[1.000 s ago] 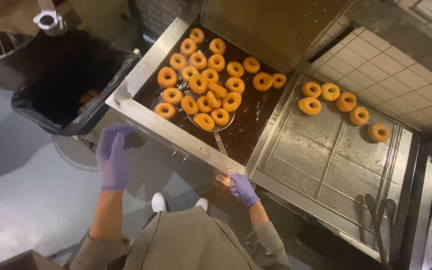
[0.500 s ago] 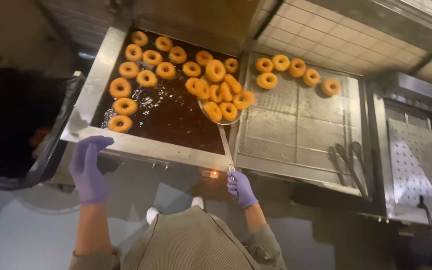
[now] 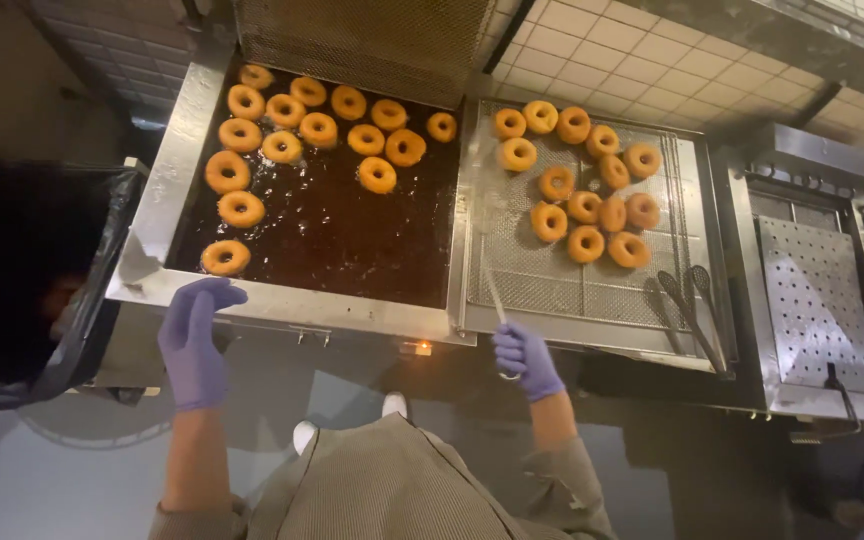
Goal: Fry donuts by flipping them in deep fryer oil and transferring cooked donuts to a cooling rack and lined tray.
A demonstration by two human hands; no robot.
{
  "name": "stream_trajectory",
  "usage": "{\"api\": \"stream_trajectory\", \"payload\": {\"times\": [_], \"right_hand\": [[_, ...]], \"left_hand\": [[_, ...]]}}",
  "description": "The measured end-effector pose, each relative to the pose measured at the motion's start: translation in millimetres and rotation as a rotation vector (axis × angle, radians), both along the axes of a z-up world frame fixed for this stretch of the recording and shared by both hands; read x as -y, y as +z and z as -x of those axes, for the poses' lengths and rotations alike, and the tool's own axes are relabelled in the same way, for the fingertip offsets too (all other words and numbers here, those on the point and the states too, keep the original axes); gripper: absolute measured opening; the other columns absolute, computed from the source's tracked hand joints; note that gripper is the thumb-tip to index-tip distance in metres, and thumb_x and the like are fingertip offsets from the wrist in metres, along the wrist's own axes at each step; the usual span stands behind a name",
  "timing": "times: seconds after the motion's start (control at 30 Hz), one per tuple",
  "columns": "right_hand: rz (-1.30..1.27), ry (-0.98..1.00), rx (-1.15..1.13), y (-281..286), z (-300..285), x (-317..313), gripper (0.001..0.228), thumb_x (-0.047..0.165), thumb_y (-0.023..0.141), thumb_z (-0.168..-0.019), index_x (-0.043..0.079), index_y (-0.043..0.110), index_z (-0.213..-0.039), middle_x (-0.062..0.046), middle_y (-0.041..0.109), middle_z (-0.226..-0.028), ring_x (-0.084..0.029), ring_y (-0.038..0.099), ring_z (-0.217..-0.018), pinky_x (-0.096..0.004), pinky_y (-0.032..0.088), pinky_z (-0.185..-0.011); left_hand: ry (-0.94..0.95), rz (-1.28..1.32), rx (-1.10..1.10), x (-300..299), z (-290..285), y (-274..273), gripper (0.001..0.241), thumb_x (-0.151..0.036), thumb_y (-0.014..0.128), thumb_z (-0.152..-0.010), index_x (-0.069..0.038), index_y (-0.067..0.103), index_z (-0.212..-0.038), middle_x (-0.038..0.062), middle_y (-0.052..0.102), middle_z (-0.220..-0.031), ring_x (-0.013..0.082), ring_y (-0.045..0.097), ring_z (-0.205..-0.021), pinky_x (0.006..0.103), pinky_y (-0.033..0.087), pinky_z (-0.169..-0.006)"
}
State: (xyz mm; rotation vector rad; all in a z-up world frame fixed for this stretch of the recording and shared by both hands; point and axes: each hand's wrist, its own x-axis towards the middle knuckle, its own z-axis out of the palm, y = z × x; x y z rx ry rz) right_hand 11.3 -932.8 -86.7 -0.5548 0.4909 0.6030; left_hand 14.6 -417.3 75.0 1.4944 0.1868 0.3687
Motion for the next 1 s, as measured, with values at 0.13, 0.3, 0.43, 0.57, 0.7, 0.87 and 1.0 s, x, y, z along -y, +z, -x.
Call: {"api": "stream_trajectory", "payload": {"times": [0.13,0.3,0.43,0.57,0.7,0.87,1.0], "right_hand": [[-0.088,0.149,-0.028,8.9,-23.0,-62.4,0.027,0.026,0.047,-0.11,0.014,0.047,-0.085,0.011,0.029,-0.061,-0.002,0.023,-0.041,-0.019,0.018,-0.032],[-0.074,0.337,-0.146,-2.7,-55.3,-112.4,0.023,0.024,0.047,-0.109,0.01,0.05,-0.09,0.01,0.029,-0.062,0.0,0.024,-0.042,-0.017,0.018,-0.032],[-0.113,0.427,-0.153,-39.5,-102.8,-119.2,0.022,0.022,0.048,-0.108,0.011,0.051,-0.089,0.011,0.03,-0.061,0.001,0.025,-0.042,-0.016,0.019,-0.032],[0.035,0.328,-0.192,-88.4,-167.8,-107.0,0.021,0.017,0.051,-0.104,0.012,0.051,-0.084,0.011,0.032,-0.06,0.0,0.027,-0.044,-0.017,0.019,-0.035],[-0.059,0.325,-0.138,-178.5,-255.1,-67.9,0.031,0.013,0.051,-0.104,0.018,0.044,-0.075,0.011,0.03,-0.057,-0.003,0.027,-0.044,-0.02,0.02,-0.038],[0.087,0.315,-0.099,-208.4,-303.8,-62.7,0.025,0.018,0.046,-0.104,0.017,0.045,-0.079,0.009,0.03,-0.056,-0.005,0.029,-0.044,-0.023,0.023,-0.039],[0.461,0.273,0.065,-221.9,-285.3,-74.3,0.02,0.021,0.048,-0.104,0.017,0.05,-0.085,0.008,0.036,-0.057,-0.007,0.033,-0.044,-0.024,0.025,-0.04]], "left_hand": [[0.04,-0.057,0.031,0.5,7.8,2.9,0.023,-0.013,0.048,-0.11,0.003,0.064,-0.116,0.011,0.071,-0.104,0.0165,0.065,-0.1,0.0275,0.049,-0.097],[0.149,0.167,-0.135,-10.3,23.2,6.4,0.023,-0.015,0.048,-0.106,-0.001,0.064,-0.115,0.007,0.07,-0.099,0.0154,0.065,-0.09,0.0303,0.052,-0.082],[0.256,0.031,-0.11,-23.1,44.5,-9.9,0.023,-0.014,0.049,-0.107,0.0,0.065,-0.116,0.006,0.07,-0.103,0.0142,0.066,-0.097,0.029,0.053,-0.09],[0.29,-0.025,0.001,-34.6,73.3,-20.6,0.023,-0.012,0.047,-0.11,0.001,0.064,-0.12,0.009,0.069,-0.109,0.0155,0.064,-0.104,0.0299,0.05,-0.099],[0.393,0.03,-0.082,-43.5,99.2,-22.3,0.023,-0.013,0.046,-0.11,0.001,0.063,-0.117,0.009,0.07,-0.108,0.0167,0.066,-0.102,0.0321,0.05,-0.098],[0.444,-0.023,-0.055,-53.3,121.7,-25.4,0.024,-0.012,0.047,-0.11,0.003,0.064,-0.117,0.01,0.071,-0.108,0.0182,0.067,-0.105,0.0329,0.049,-0.103],[0.477,-0.042,-0.058,-59.9,127.9,-22.9,0.025,-0.012,0.047,-0.11,0.003,0.065,-0.117,0.01,0.071,-0.109,0.0177,0.066,-0.107,0.032,0.048,-0.104]]}}
